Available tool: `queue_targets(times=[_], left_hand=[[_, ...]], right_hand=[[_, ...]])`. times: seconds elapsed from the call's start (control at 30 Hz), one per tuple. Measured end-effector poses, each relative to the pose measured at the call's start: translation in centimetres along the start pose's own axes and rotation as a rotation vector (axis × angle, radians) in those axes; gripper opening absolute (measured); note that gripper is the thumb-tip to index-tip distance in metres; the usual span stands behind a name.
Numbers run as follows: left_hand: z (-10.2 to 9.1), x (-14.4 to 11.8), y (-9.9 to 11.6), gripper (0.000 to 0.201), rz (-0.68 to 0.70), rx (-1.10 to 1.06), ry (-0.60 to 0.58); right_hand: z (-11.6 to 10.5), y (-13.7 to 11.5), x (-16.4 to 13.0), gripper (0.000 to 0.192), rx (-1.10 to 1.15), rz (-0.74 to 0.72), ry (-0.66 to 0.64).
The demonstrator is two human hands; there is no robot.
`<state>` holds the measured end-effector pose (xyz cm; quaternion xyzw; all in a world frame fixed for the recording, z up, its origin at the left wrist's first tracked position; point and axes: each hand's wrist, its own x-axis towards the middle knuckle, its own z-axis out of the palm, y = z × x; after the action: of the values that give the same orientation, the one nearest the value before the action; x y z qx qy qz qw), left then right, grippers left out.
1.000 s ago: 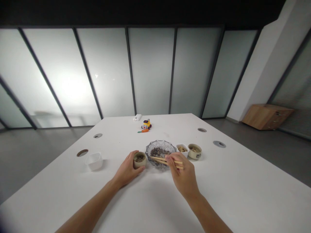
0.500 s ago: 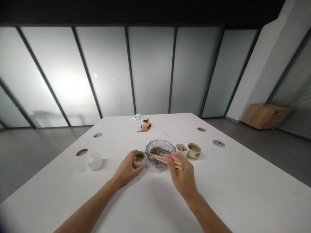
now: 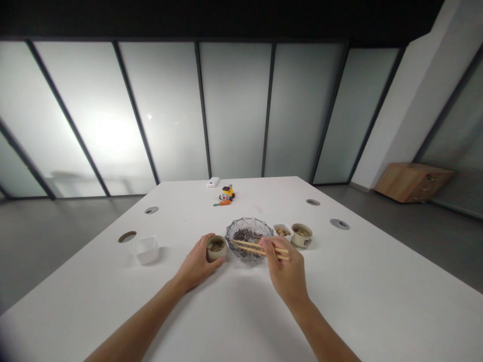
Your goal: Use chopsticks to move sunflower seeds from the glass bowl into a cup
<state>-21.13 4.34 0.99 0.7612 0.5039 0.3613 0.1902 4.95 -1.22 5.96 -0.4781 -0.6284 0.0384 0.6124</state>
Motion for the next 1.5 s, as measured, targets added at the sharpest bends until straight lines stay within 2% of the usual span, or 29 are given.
queue_targets(times=[0.57, 0.9, 1.27, 1.5], left_hand=[[0.2, 0.0, -0.5, 0.064, 0.012, 0.006, 0.005], [-0.2, 0.0, 0.2, 0.063, 0.011, -0.002, 0.007], [0.1, 0.0, -0.5, 0.063, 0.011, -0.004, 0.008], [-0.1, 0.1, -0.1, 0.065, -0.004, 0.004, 0.007]], right_hand=[[0.2, 0.0, 0.0, 0.033, -0.05, -0.084, 0.043], [0.2, -0.2, -0.1, 0.031, -0.075, -0.196, -0.084], [-0.3, -0.8, 0.2, 0.021, -0.022, -0.224, 0.048], [-0.2, -2.6, -0.1, 0.02, 0.077, -0.245, -0.068]])
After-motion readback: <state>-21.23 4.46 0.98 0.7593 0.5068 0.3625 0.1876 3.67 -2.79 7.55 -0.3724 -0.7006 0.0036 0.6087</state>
